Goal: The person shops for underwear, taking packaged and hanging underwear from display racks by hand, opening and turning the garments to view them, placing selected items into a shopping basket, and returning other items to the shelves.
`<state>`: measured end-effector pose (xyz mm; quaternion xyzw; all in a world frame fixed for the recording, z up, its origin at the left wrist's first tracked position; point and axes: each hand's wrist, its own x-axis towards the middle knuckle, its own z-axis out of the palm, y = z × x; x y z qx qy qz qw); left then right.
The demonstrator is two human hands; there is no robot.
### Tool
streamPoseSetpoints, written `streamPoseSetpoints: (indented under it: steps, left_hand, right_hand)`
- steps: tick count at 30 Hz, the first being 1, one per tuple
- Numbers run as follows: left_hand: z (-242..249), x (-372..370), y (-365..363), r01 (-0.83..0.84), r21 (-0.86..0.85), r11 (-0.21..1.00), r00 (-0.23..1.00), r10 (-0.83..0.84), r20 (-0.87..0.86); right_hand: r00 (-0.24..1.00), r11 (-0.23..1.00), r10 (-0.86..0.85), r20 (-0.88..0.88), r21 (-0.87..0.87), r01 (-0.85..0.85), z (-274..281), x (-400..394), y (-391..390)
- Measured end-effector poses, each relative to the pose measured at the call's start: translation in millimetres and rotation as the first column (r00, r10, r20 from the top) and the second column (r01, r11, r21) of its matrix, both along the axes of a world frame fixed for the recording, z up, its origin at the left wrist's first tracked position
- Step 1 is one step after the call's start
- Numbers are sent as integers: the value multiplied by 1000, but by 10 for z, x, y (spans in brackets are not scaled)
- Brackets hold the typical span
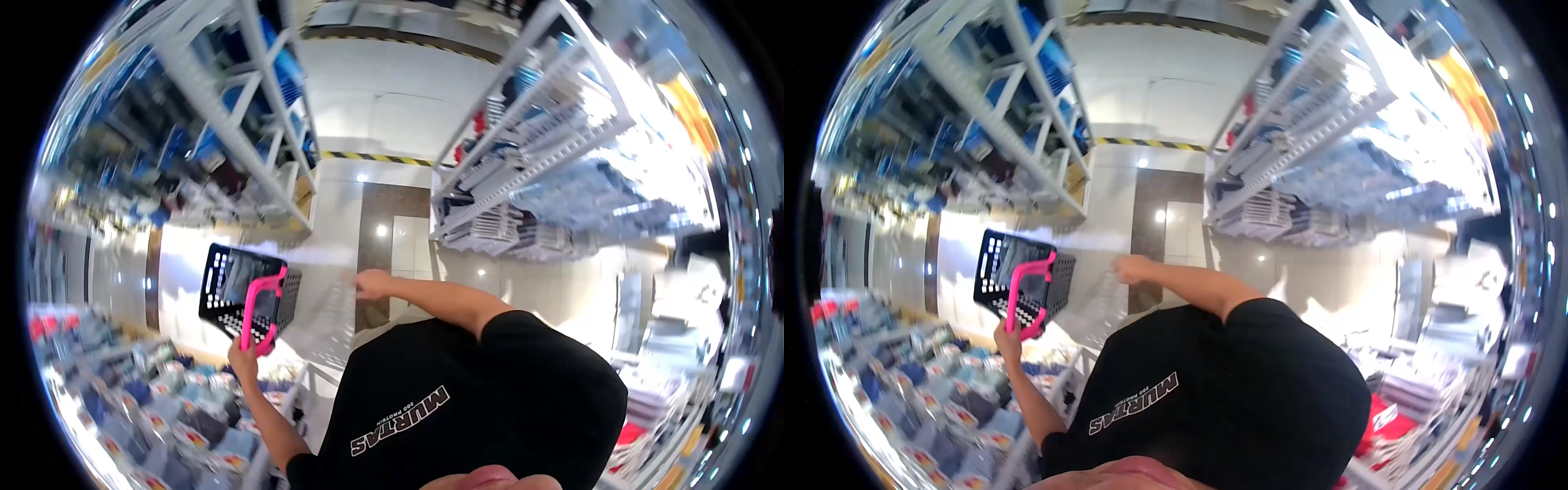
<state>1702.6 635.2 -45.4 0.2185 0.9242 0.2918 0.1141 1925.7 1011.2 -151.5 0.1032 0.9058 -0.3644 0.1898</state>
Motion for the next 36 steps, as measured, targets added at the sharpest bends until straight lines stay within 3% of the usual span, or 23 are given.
streamPoseSetpoints:
  steps: [1, 2, 4, 5, 6, 7, 8, 10, 12, 13, 14, 16, 18, 21, 25, 26, 28, 30, 31, 32, 34, 36]
  left_hand:
    - [-41, -23, -44, 1, 6, 1000, 1000, 0, -31]
    - [-78, -75, -54, -7, 12, 1000, 998, 7, -58]
    - [-73, -64, 5, -94, -46, 995, 991, 89, -96]
    - [-101, -26, 32, -88, -72, 994, 969, 68, -237]
    - [84, 83, 262, -190, -143, 971, 962, 155, -224]
    - [235, 225, 522, -178, -48, 983, 910, 146, -388]
    - [341, 367, 793, -149, 48, 988, 829, 152, -539]
    - [377, 591, 1351, -49, 140, 989, 808, 121, -577]
    - [481, 945, 1963, 262, 219, 940, 907, -163, -388]
    - [413, 1134, 2217, 340, 237, 910, 938, -311, -154]
    - [358, 1343, 2457, 408, 272, 872, 892, -444, 86]
    - [727, 1881, 2885, 684, 277, 675, 623, -737, 261]
    - [761, 2344, 3216, 803, 244, 544, 491, -836, 247]
    - [651, 2949, 3656, 844, 293, 450, 425, -893, 148]
    - [743, 3696, 4371, 701, 373, 608, 612, -781, 122]
    - [797, 3854, 4556, 658, 434, 616, 646, -758, 96]
    - [885, 4120, 4950, 580, 542, 607, 706, -708, 37]
    - [961, 4298, 5368, 501, 633, 590, 804, -588, -88]
    - [1110, 4355, 5528, 516, 602, 609, 813, -570, -120]
    - [1267, 4398, 5684, 528, 573, 627, 820, -550, -155]
    - [1307, 4517, 5900, 534, 558, 635, 814, -565, -135]
    - [1125, 4629, 5977, 525, 584, 619, 777, -629, -32]
  right_hand:
    - [995, 995, -88, 53, -42, 91, 283, 340, 154]
    - [984, 992, -122, 131, 28, 119, 4, 637, 337]
    - [938, 929, -345, 17, 151, 339, -547, 1509, 589]
    - [764, 790, -602, 233, 35, 612, -243, 1789, 658]
    - [701, 720, -691, 175, 88, 688, -175, 2085, 731]
    - [630, 640, -768, 114, 135, 756, -125, 2365, 780]
    - [535, 538, -843, 60, 102, 837, -66, 2629, 821]
    - [329, 328, -944, -16, 25, 944, 76, 2967, 845]
    - [123, 127, -990, -61, -64, 990, 206, 3172, 908]
    - [108, 114, -993, -52, -118, 986, 103, 3272, 991]
    - [116, 125, -988, -100, -90, 988, 143, 3317, 1054]
    - [132, 140, -972, -194, -30, 990, 260, 3394, 1163]
    - [87, 121, -945, -314, -91, 988, 235, 3568, 1363]
    - [-50, 42, -925, -376, -232, 972, 511, 3885, 1795]
    - [-193, 16, -867, -459, -412, 911, 906, 4563, 2571]
    - [-247, 19, -847, -471, -492, 871, 809, 4783, 2826]
    - [-283, 2, -800, -529, -473, 881, 1178, 5038, 3128]
    - [-434, 43, -632, -642, -588, 808, 1168, 5239, 3447]
    - [-429, -157, -702, -568, -465, 871, 1584, 5253, 3447]
    - [-508, -132, -677, -533, -591, 796, 1385, 5400, 3636]
    - [-538, 14, -636, -554, -705, 709, 1706, 5485, 3734]
    - [-423, 197, -591, -687, -632, 750, 1963, 5636, 3867]
